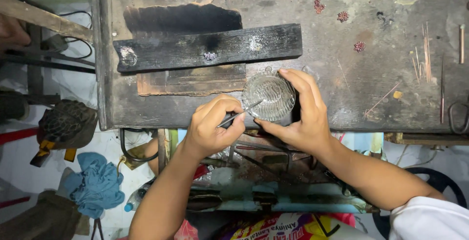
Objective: Soldering small jewelry components using a hand torch and tweezers on a workbench
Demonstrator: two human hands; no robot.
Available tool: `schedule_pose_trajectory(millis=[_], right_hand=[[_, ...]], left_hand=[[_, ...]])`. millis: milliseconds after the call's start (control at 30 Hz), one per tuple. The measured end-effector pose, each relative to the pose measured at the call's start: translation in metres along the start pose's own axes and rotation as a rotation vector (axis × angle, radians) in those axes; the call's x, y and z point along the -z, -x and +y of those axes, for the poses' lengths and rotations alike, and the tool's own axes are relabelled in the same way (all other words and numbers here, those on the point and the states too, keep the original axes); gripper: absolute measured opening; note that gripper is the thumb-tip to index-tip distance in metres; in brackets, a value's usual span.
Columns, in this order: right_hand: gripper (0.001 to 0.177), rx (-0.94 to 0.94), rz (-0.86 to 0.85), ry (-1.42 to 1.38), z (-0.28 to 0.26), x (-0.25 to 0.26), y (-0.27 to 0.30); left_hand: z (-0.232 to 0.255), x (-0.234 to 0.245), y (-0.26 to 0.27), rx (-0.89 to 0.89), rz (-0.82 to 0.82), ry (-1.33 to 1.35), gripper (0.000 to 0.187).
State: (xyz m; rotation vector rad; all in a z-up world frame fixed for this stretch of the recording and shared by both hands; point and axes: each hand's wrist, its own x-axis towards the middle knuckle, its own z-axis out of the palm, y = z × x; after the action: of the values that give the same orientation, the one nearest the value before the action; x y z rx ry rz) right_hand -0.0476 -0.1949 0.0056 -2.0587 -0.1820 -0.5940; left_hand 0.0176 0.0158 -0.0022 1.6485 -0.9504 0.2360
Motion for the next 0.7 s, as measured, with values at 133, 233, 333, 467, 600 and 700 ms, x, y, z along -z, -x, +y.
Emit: schedule_pose_trajectory(millis=[133,233,333,467,600,700], right_hand=[[0.085,-0.001,-0.013,-0.006,0.000,0.001,0.001],[0.087,0.013,-0.023,-0.016,-0.002,0.003,-0.003],[0.090,0.020,-0.037,0.005,-0.003,0.005,-0.003],[0.091,0.023,-0.061,0.022,-0.004,0.007,-0.006],[0.090,0.028,-0.080,0.045,-0.006,0.009,-0.006],[0.092,0.023,-0.071,0.046,-0.004,0.008,-0.004]], left_hand=[[0.003,0.005,-0.003,0.007,0.039,0.035,0.005],[0.018,0.020,-0.009,0.002,0.123,-0.033,0.006],[0.043,0.036,-0.009,0.064,0.163,-0.145,0.007],[0.049,0.034,0.019,0.185,0.236,-0.228,0.007],[0.043,0.019,0.045,0.281,0.342,-0.218,0.007],[0.036,0.013,0.053,0.310,0.397,-0.218,0.008]])
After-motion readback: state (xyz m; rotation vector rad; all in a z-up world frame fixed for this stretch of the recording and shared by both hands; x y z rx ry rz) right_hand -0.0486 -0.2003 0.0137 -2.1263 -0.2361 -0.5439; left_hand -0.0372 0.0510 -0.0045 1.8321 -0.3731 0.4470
